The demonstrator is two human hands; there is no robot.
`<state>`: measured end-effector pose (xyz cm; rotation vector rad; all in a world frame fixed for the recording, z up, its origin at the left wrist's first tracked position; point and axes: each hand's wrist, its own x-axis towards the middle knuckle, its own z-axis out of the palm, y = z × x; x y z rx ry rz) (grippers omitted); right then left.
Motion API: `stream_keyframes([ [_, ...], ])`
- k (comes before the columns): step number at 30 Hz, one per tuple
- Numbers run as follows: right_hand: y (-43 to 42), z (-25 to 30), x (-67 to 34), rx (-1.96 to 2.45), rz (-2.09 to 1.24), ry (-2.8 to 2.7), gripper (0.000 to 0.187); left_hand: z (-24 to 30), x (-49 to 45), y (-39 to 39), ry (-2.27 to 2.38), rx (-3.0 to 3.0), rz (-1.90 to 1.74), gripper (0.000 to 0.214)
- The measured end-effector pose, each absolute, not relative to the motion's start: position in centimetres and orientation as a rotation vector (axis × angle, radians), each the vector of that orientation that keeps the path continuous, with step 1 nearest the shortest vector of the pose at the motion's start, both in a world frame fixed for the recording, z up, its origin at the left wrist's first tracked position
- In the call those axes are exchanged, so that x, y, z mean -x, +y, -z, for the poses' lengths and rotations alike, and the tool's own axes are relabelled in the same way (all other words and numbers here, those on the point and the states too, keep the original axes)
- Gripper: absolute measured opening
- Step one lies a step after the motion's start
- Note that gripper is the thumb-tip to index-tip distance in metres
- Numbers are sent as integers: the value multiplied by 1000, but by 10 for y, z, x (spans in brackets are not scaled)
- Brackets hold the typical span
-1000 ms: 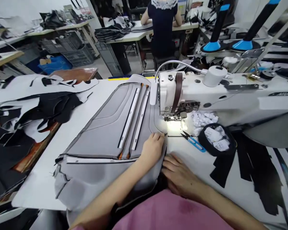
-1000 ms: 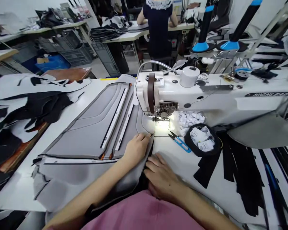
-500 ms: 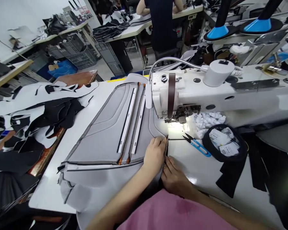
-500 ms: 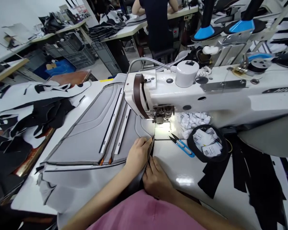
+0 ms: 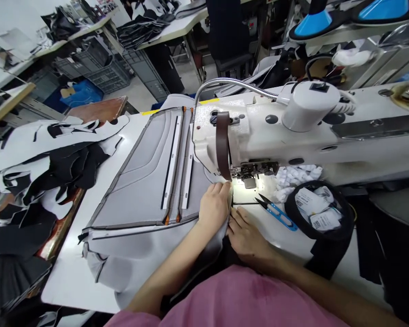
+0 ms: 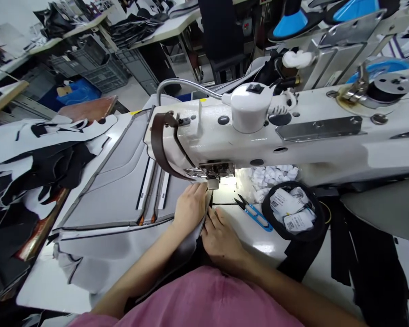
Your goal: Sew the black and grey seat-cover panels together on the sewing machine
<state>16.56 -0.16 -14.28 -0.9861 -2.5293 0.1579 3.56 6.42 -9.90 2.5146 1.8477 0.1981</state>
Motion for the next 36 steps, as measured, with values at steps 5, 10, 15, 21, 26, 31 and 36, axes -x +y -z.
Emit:
stream_keyframes([
  [5,8,140,-163,1009,-114,-2516,31,93,-34,66,1952,-2557,-178,18],
  [10,-2,140,-160,883,111,-2519,26,83,-21,46,2108,-2542,-229,49],
  [15,4,135,-163,884,134,-2572,20,84,-16,53,2092,-2515,-187,60],
  [21,22,125,-165,915,166,-2639,17,83,-11,80,2031,-2536,-122,55],
  [26,32,121,-165,942,236,-2623,16,80,-11,98,2004,-2577,-11,55],
  [31,34,122,-171,898,177,-2673,21,83,-13,114,1999,-2566,106,63],
  [36,35,128,-166,1047,176,-2603,28,90,-3,132,1835,-2554,103,78],
])
